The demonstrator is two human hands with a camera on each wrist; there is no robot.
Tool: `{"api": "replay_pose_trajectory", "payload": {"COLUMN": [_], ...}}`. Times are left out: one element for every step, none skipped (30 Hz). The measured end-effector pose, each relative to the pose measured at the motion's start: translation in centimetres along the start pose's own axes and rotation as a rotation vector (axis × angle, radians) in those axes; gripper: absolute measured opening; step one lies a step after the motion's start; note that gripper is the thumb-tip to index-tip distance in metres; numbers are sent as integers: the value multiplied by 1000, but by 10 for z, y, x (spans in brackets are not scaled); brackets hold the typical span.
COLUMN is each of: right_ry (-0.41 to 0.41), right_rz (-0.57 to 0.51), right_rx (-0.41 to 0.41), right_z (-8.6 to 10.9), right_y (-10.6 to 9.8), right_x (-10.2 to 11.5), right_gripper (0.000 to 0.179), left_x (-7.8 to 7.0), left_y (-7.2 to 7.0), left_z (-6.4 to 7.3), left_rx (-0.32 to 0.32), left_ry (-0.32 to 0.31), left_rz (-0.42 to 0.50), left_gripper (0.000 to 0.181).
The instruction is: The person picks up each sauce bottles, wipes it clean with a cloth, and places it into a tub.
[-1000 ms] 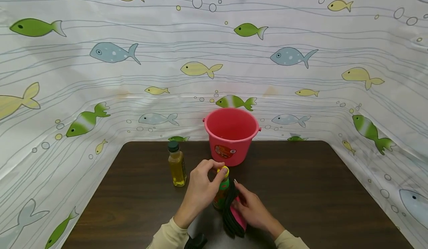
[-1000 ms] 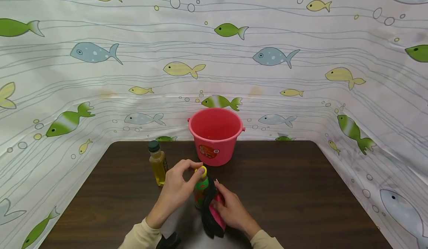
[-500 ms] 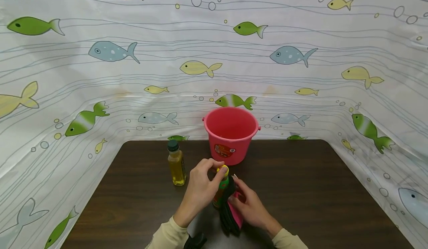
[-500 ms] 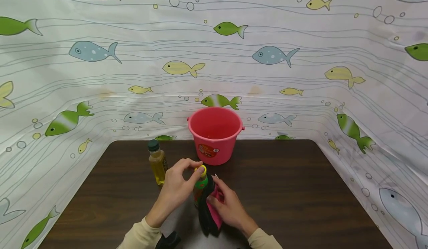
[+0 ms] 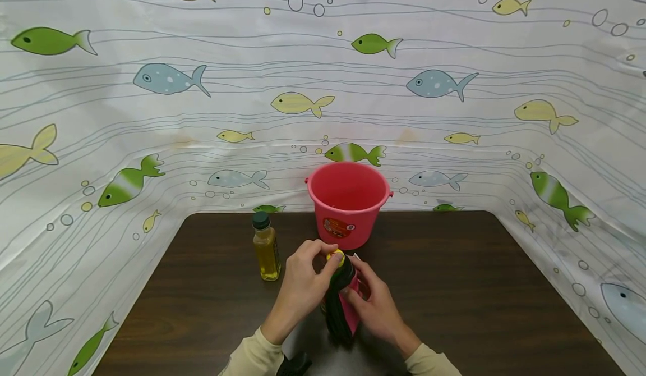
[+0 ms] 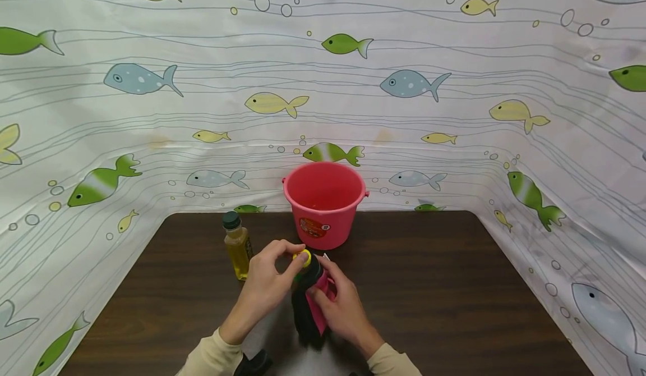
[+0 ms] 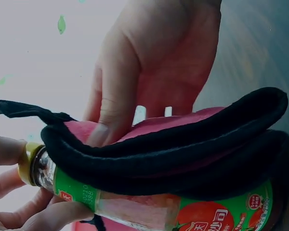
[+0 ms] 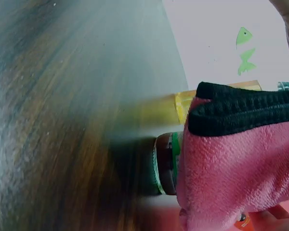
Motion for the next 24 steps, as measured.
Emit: {"api": "replay_pose_trajectory", "payload": {"right_ry": [-7, -19, -29, -42, -50, -61, -74, -85, -93, -104, -114, -125, -135, -143, -150, -157, -164, -170, -174, -178, -181, -181, -180, -176], "right_rz": [3, 7, 7, 8, 9, 11, 17, 23, 27, 31, 39, 46, 51, 54, 56, 59, 63, 64, 65, 68, 69, 71, 70, 69], "right_rx": [-16, -30, -46, -60, -74, -86, -98, -108, -119, -126, -133, -138, -142, -145, -147, -149, -151, -153, -154, -157, -159, -163, -168, -172], "right_z": [0, 0, 1, 1, 1, 1, 1, 1, 1, 1, 1, 1, 1, 1, 2, 2, 2, 2, 2, 2, 2, 2, 2, 3], "right_y": [0, 1, 1, 1, 1, 1, 1, 0, 0, 0, -1, -1, -2, -2, -2, -2, -3, -3, -3, -3, -3, -3, -3, -3], "right_x": [2, 3, 5, 7, 9, 10, 12, 14, 15, 16, 17, 18, 19, 19, 20, 20, 21, 21, 22, 22, 23, 23, 23, 23], "right_gripper": [57, 57, 58, 58, 58, 58, 58, 58, 58, 58, 58, 58, 58, 58, 59, 59, 59, 60, 60, 60, 60, 60, 60, 60], "left_x": [0, 0, -1, -1, -1, -1, -1, -1, -1, 0, 0, 0, 0, 0, 0, 0, 0, -1, -1, -1, -2, -2, -2, -2], "left_y": [0, 0, 0, 0, 0, 0, 0, 0, 0, 0, 0, -1, -1, -1, -1, -2, -2, -2, -2, -2, -2, -2, -2, -2], "left_z": [0, 0, 1, 1, 1, 1, 1, 1, 2, 2, 2, 2, 2, 2, 2, 2, 2, 2, 2, 2, 2, 2, 2, 2], "left_rx": [-2, -3, -5, -7, -9, -11, -13, -15, -17, -18, -20, -23, -26, -28, -31, -33, -35, -35, -35, -35, -34, -34, -34, -35], "left_ry": [1, 2, 4, 6, 8, 10, 15, 17, 18, 20, 24, 28, 32, 31, 34, 39, 42, 43, 43, 43, 43, 44, 46, 47], "left_rz": [-1, 0, 1, 2, 2, 2, -3, -6, -11, -17, -24, -28, -32, -33, -35, -34, -33, -31, -30, -29, -27, -27, -28, -30], "left_gripper": [17, 17, 17, 17, 17, 17, 17, 17, 17, 17, 17, 17, 17, 17, 17, 17, 17, 17, 17, 18, 18, 18, 18, 18]}}
Point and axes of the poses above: each hand's wrist, its own z-axis away from the middle knuckle, its own y-axis out of the palm, x = y × z, the point moved 4 cm from there along -z, towards the middle knuckle, and after that the axes turned 1 degree about z, right-handed, at the moved point
